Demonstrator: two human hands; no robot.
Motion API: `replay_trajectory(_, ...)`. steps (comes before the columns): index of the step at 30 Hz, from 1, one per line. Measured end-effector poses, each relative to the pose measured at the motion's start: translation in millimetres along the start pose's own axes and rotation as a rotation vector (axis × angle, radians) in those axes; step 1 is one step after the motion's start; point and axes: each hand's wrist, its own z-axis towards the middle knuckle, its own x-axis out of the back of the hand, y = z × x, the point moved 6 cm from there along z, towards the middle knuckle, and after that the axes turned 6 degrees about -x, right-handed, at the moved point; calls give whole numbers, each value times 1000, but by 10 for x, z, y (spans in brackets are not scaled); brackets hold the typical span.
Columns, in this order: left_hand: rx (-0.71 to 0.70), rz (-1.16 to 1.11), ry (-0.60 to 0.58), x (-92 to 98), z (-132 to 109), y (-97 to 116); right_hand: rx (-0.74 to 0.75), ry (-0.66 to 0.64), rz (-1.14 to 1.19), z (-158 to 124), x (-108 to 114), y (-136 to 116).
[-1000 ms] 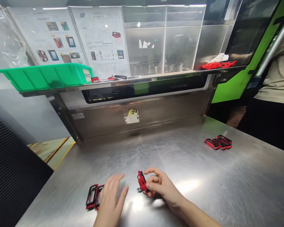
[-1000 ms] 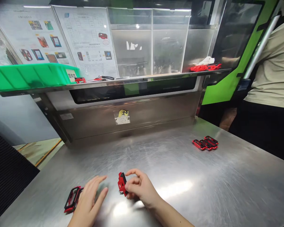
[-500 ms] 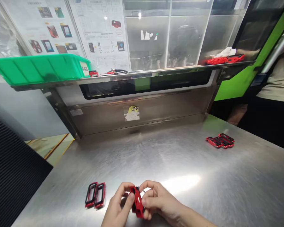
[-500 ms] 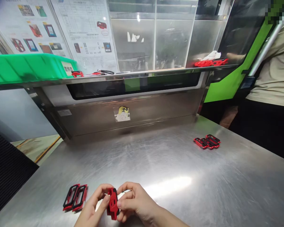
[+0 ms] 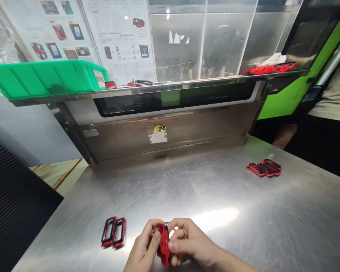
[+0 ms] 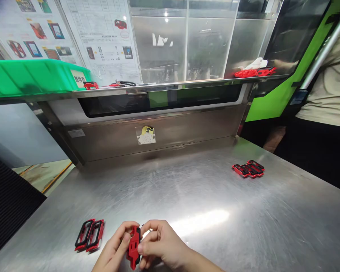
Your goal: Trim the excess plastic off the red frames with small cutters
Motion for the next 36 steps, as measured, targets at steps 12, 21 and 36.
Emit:
replay_trajectory(12, -83, 69, -17, 9, -29, 56, 25, 1, -107, -22, -26, -40)
replay_trajectory(21, -77, 17, -27, -7, -22, 23, 25, -11, -129, -14, -23, -30)
replay_trajectory(36, -13, 163, 57, 45, -39, -9, -28, -27, -183, -5, -25, 32)
